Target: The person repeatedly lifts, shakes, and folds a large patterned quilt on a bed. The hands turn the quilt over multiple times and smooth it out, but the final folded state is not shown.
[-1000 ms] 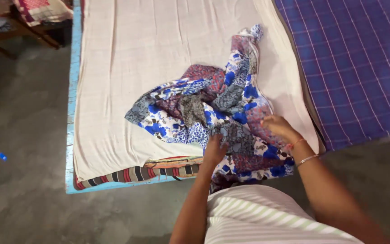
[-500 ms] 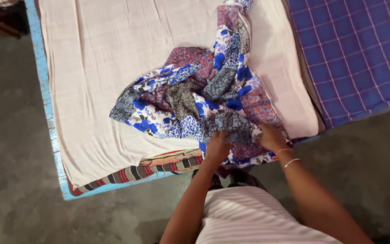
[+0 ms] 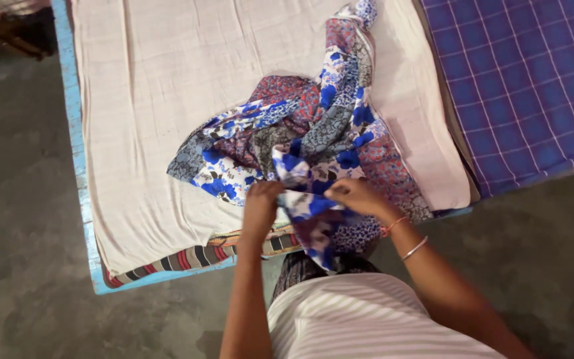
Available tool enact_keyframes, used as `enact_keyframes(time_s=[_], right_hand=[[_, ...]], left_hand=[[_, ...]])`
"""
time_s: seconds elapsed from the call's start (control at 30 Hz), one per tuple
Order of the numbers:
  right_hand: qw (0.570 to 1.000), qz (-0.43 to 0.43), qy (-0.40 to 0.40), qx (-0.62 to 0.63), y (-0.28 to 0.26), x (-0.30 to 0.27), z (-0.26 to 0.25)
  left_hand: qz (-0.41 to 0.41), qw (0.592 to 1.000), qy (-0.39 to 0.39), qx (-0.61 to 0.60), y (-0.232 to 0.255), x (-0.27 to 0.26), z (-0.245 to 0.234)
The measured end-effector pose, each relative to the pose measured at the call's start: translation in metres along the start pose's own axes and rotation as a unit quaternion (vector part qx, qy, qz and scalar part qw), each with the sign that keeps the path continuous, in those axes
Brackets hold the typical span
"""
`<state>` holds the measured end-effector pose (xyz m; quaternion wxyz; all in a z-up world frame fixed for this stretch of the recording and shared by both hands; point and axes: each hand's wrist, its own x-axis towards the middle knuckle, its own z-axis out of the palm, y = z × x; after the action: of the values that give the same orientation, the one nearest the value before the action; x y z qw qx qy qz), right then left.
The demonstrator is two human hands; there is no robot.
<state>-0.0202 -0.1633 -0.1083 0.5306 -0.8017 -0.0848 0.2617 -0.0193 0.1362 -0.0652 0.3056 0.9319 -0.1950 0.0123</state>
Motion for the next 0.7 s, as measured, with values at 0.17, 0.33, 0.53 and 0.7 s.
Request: enact_keyframes(time_s=[0.17, 0.33, 0.53, 0.7], right_hand=[[0.97, 0.135, 0.13, -0.153, 0.06, -0.012, -0.023], [0.962, 0.205, 0.077, -0.164, 0.091, -0.001, -0.015], [0.946, 0.167, 0.113, -0.255, 0.107, 0.006, -0.004], [0.932, 0.199, 0.147, -0.264, 0.125, 0.002, -0.022]], left_hand=[[-0.102, 0.975, 0.193, -0.032, -0.004, -0.042, -0.071], [-0.265, 0.922, 0.277, -0.058, -0.012, -0.048, -0.13], [-0.288, 0.898, 0.271, 0.194, -0.027, -0.07, -0.124], [-0.301, 0.932, 0.121, 0.161, -0.048, -0.096, -0.007]])
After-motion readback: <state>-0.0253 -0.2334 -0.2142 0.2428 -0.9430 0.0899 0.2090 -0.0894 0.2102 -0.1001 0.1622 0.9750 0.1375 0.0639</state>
